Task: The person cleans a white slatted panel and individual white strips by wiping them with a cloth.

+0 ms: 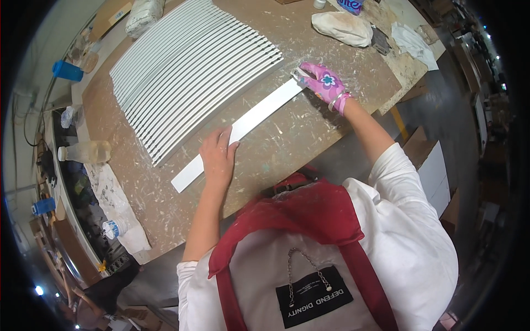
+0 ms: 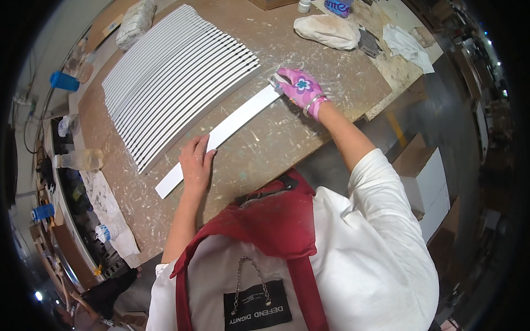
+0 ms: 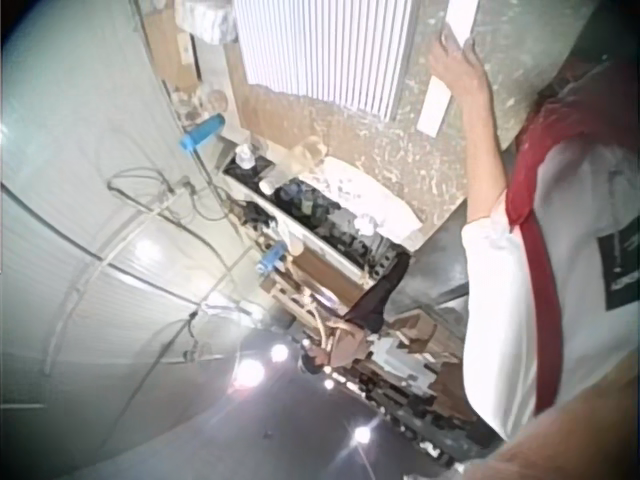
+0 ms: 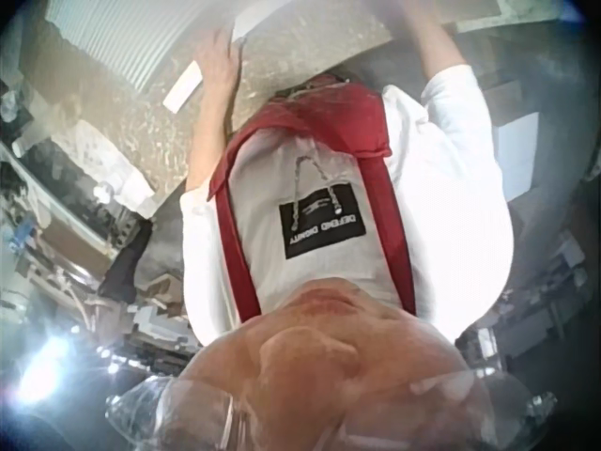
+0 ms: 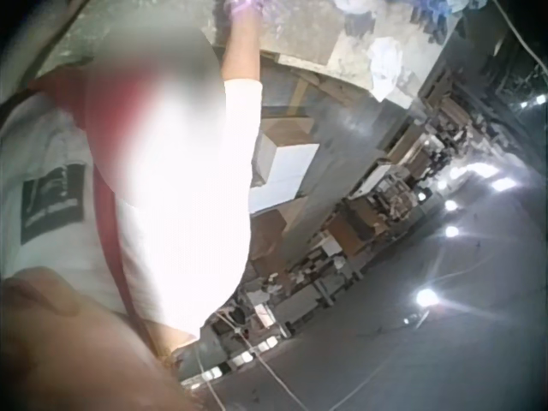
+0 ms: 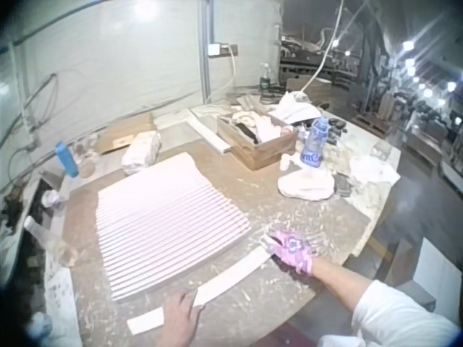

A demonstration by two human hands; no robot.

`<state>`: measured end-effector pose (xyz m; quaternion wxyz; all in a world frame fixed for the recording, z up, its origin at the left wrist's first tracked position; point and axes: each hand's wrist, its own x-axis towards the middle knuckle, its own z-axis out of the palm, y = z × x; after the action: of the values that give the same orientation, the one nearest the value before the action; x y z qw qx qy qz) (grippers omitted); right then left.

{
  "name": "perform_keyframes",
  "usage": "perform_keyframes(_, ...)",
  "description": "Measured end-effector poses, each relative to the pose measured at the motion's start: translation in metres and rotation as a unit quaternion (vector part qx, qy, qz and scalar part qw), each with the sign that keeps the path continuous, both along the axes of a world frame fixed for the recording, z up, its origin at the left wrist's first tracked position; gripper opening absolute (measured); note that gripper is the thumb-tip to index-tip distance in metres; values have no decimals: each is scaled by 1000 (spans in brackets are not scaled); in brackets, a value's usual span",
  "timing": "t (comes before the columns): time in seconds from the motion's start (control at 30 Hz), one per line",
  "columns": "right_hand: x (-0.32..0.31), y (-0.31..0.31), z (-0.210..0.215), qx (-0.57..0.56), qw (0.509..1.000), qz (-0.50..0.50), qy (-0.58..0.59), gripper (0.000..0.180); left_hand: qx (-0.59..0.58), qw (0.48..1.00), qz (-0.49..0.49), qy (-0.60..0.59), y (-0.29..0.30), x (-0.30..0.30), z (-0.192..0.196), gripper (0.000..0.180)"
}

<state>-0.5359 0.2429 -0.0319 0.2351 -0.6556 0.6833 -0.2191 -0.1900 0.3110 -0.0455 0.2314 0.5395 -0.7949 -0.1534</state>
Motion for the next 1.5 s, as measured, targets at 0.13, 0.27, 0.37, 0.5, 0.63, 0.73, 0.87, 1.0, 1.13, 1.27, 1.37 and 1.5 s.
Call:
perform_keyframes(0.13,-16,37,22,54,995,54,65,42,-13,1000,3,-5,-1,-2,3,41)
perform_keyframes(0.27,-39,53,44,88,992,61,-71,42,-13,1000,7,5,6,3,-1,39)
perform_keyframes(0.37,-22,33,49,-8,983,52,-174,46,-9,1000,-11,12,29,2,-4,40)
perform_keyframes(0.5,89,20,70,-25,970,237,-53,44,-10,1000,-19,-5,49,-7,-6,43)
perform_keyframes(0.63,216,18,53,-134,870,473,50,50,-60,990,-25,-122,50,-10,-28,34)
perform_keyframes(0.73,314,30,49,-176,775,604,64,39,-4,996,79,42,58,-12,-57,32)
perform_keyframes(0.87,368,54,48,-89,666,739,54,27,130,965,55,221,56,-12,-56,36)
perform_keyframes(1.0,387,39,41,-57,654,744,124,21,87,968,82,218,54,-14,-44,38)
perform_keyframes(1.13,382,15,81,-68,778,583,226,26,-85,996,24,16,54,-4,-34,40)
perform_keyframes(1.27,248,-18,75,-104,877,442,-159,40,41,999,9,-21,47,-17,-7,42)
perform_keyframes(1.37,121,8,91,-67,939,215,-260,50,40,997,-33,58,48,-5,-8,44)
perform_keyframes(1.5,-34,75,72,-44,857,-124,-498,50,-11,991,-133,10,-13,-41,39,39)
